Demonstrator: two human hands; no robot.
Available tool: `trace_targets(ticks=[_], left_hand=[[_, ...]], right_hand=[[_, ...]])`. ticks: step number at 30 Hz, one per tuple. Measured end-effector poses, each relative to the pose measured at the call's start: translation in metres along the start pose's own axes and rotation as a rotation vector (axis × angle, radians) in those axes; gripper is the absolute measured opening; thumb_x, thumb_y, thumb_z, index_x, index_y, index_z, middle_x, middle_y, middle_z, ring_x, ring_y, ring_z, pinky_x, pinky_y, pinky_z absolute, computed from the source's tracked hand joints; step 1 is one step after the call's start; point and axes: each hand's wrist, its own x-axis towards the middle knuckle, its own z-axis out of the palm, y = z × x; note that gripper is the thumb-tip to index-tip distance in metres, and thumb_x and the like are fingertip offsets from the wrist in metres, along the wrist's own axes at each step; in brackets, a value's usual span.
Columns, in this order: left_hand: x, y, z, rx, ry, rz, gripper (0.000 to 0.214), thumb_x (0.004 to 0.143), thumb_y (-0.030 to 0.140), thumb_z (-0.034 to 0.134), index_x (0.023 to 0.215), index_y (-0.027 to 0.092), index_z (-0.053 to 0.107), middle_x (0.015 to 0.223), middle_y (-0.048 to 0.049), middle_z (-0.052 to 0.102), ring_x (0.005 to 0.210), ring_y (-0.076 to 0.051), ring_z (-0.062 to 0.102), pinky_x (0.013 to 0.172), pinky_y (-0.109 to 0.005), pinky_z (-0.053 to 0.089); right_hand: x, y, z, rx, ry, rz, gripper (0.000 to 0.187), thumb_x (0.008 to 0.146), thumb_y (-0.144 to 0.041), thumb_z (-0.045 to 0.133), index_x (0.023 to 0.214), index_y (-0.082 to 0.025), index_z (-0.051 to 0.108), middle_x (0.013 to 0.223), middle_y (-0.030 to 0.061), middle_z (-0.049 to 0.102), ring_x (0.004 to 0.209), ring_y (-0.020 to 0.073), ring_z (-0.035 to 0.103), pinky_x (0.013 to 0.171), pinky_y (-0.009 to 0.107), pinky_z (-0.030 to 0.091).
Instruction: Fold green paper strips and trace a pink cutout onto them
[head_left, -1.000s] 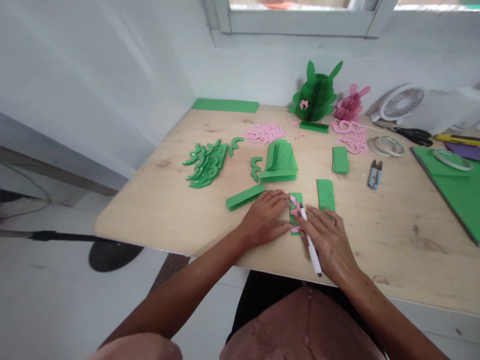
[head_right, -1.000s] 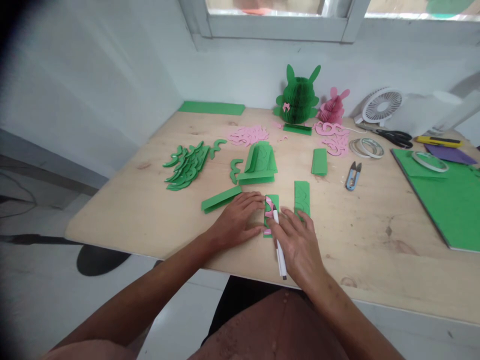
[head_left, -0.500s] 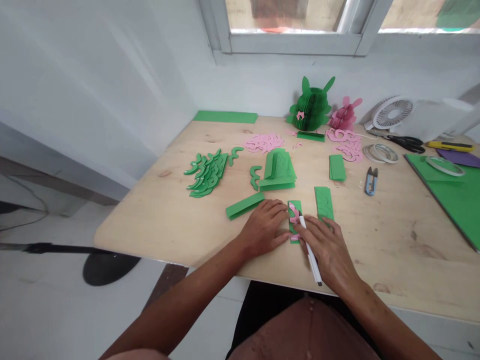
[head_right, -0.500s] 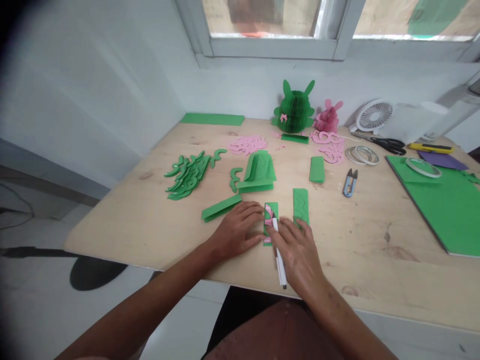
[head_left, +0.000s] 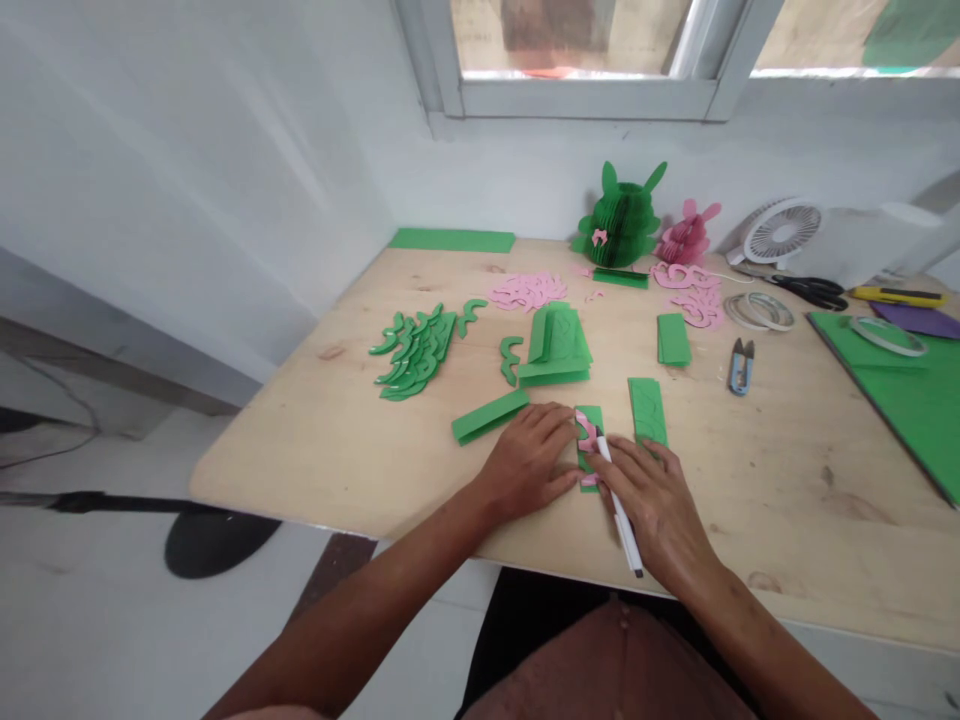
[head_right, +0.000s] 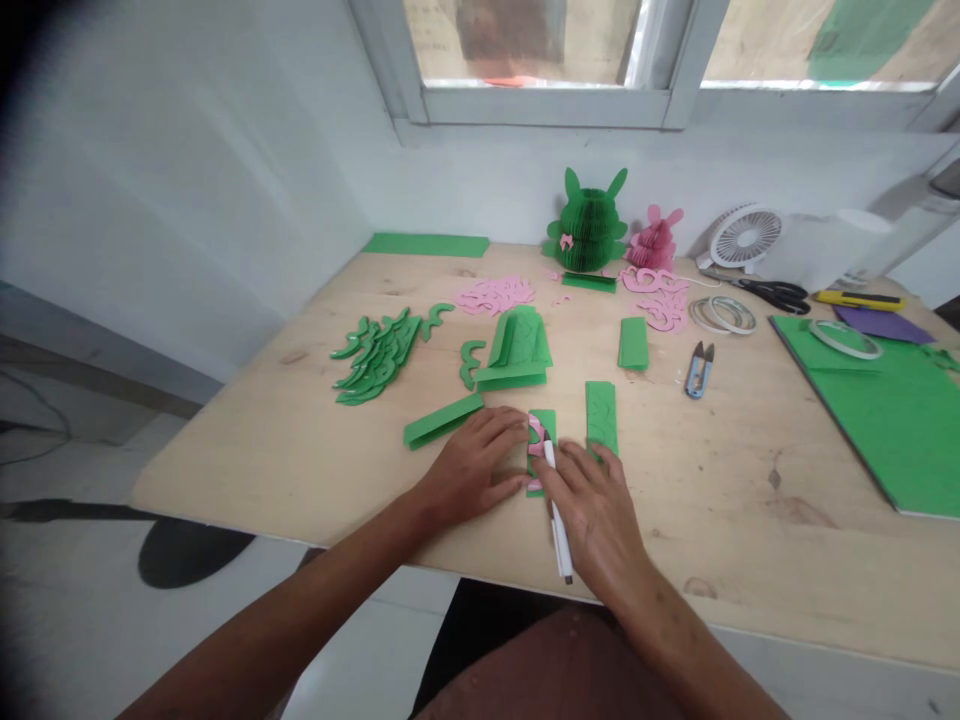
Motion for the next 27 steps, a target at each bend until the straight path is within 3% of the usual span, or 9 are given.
trace_targets(ticks=[6,27], left_hand=[[-0.0013,0.0004,0.0007,0.021,-0.023,0.027,0.042,0.083,0.031,0.06,0.122,0.017,0.055,0.129,-0.0077,0.06,0.124,-0.028,0.049,0.106,-0.046,0.037],[-0.0001,0.0022,-0.0011,-0.01,-0.026,-0.006,0.04,0.082,0.032,0.061,0.118,0.017,0.056,0.128,-0.0111,0.061,0.124,-0.029,0.049,0.104,-0.048,0.038]], right_hand=[[0.0005,0.0001,-0.0007,-0.003,0.003,-0.008,0.042,0.096,-0.018,0.042,0.138,-0.022,0.046,0.124,0.007,0.064,0.119,0.0246,0.052,0.1,0.044,0.03],[0.0006,0.0002,-0.0004,-0.011,0.02,-0.009,0.041,0.096,-0.019,0.043,0.136,-0.024,0.049,0.125,0.0077,0.064,0.118,0.0241,0.054,0.098,0.044,0.032]])
